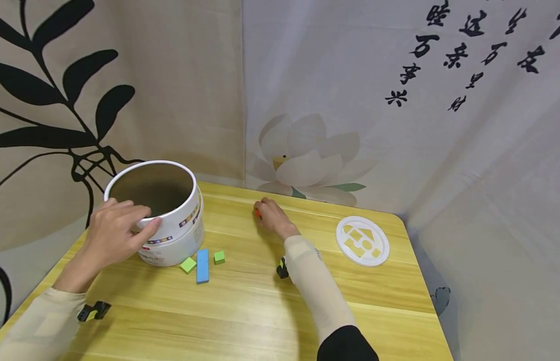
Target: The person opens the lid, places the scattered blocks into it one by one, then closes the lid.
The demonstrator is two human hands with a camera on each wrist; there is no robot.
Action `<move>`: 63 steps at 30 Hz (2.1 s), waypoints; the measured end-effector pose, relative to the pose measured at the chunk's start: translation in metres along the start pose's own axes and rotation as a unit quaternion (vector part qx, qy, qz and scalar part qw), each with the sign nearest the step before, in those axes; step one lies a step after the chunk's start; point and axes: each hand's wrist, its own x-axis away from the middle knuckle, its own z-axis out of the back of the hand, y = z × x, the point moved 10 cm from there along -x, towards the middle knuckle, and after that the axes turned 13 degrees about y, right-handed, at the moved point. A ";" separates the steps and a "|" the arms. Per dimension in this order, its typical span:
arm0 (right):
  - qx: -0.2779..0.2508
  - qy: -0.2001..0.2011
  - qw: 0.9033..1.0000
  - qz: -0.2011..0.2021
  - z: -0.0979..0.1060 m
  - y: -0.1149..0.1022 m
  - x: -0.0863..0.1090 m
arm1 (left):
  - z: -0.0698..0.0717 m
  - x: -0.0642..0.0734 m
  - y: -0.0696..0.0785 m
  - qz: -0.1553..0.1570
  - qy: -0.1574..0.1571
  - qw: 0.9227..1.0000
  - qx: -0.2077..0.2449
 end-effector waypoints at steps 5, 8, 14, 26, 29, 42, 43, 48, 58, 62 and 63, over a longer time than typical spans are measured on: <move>-0.016 -0.005 1.000 -0.025 0.036 -0.031 0.007 | -0.001 0.000 0.000 -0.002 0.002 1.000 0.000; -0.022 -0.008 0.999 -0.038 0.052 -0.044 0.012 | -0.001 0.000 0.000 -0.003 0.005 1.000 -0.003; -0.036 0.003 0.999 -0.023 0.069 -0.058 0.020 | 0.000 0.000 0.001 -0.001 0.005 1.000 -0.005; -0.079 0.037 0.996 0.034 0.113 -0.100 0.031 | -0.001 0.001 0.000 -0.003 0.008 1.000 -0.006; -0.087 0.057 0.993 0.053 0.128 -0.115 0.026 | -0.002 0.002 -0.001 0.000 0.006 1.000 -0.004; -0.128 0.174 0.964 0.155 0.198 -0.189 -0.016 | -0.001 0.003 -0.002 0.003 0.007 1.000 0.002; -0.130 0.176 0.963 0.157 0.201 -0.193 -0.019 | -0.002 0.003 -0.002 0.004 0.005 1.000 0.002; -0.128 0.179 0.960 0.172 0.210 -0.213 -0.035 | -0.002 0.002 -0.002 0.005 0.003 1.000 0.001; -0.135 0.167 0.953 0.212 0.212 -0.255 -0.066 | -0.001 0.002 -0.002 -0.007 0.010 1.000 0.001; -0.125 0.142 0.957 0.220 0.206 -0.269 -0.077 | -0.001 0.002 -0.003 -0.003 0.007 1.000 0.004; -0.122 0.135 0.959 0.219 0.204 -0.272 -0.080 | -0.001 0.002 -0.003 -0.002 0.007 1.000 0.004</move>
